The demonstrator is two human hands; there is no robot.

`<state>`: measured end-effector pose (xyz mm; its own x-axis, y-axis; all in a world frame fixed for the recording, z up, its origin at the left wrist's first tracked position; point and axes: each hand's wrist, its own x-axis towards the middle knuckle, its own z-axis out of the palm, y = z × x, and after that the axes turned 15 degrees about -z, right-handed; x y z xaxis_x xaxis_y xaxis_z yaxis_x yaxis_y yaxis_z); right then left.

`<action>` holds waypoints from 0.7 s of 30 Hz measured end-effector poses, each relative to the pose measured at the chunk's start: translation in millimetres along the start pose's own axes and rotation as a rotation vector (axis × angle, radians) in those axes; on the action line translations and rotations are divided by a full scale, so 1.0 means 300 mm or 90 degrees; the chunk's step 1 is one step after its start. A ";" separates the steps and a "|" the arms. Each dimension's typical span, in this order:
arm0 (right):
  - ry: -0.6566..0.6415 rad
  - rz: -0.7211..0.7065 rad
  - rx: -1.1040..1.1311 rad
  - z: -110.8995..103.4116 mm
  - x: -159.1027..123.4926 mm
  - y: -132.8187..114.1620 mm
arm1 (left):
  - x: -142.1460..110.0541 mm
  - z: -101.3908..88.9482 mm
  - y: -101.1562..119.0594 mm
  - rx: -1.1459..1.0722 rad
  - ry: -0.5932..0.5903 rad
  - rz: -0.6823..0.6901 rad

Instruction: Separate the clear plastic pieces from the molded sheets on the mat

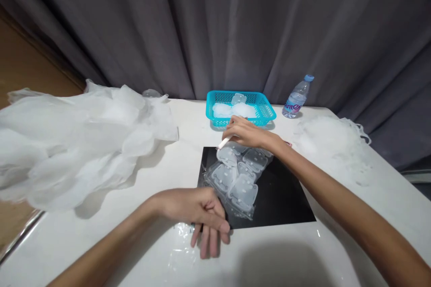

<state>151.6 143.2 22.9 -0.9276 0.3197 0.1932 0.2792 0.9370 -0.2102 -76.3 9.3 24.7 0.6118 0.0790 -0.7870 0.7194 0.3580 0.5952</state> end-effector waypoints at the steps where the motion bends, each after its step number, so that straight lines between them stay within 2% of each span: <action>1: 0.011 -0.023 -0.008 0.018 0.017 -0.008 | -0.020 -0.031 0.000 0.042 0.059 0.027; 3: 0.054 -0.039 -0.037 0.045 0.028 -0.025 | -0.043 -0.098 -0.009 0.093 0.406 0.179; 4: 0.087 -0.028 -0.057 0.054 0.021 -0.038 | -0.043 -0.128 -0.017 0.129 0.550 0.241; 5: 0.125 0.000 -0.077 0.062 0.002 -0.053 | -0.035 -0.152 -0.027 0.147 0.672 0.284; 6: 0.165 0.039 -0.094 0.068 -0.027 -0.072 | -0.021 -0.170 -0.038 0.149 0.762 0.309; 7: 0.203 0.091 -0.106 0.075 -0.066 -0.093 | -0.003 -0.179 -0.048 0.160 0.806 0.314; 8: 0.231 0.147 -0.110 0.081 -0.114 -0.116 | 0.017 -0.180 -0.056 0.182 0.821 0.308; 10: 0.255 0.274 -0.105 0.098 -0.227 -0.159 | 0.054 -0.166 -0.062 0.224 0.788 0.281; 12: 0.257 0.420 -0.125 0.118 -0.338 -0.189 | 0.075 -0.144 -0.059 0.216 0.705 0.263; 14: 0.233 0.514 -0.100 0.140 -0.418 -0.199 | 0.078 -0.132 -0.055 0.157 0.613 0.259; 17: 0.240 0.531 -0.026 0.168 -0.455 -0.183 | 0.062 -0.138 -0.059 0.118 0.535 0.222; 21: 0.239 0.474 0.019 0.181 -0.404 -0.144 | 0.026 -0.155 -0.060 0.153 0.547 0.121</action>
<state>238.5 56.3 -43.5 -0.3574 0.8846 0.2996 0.7751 0.4599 -0.4333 -99.9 46.7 0.2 0.3402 0.8173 -0.4650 0.7399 0.0725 0.6688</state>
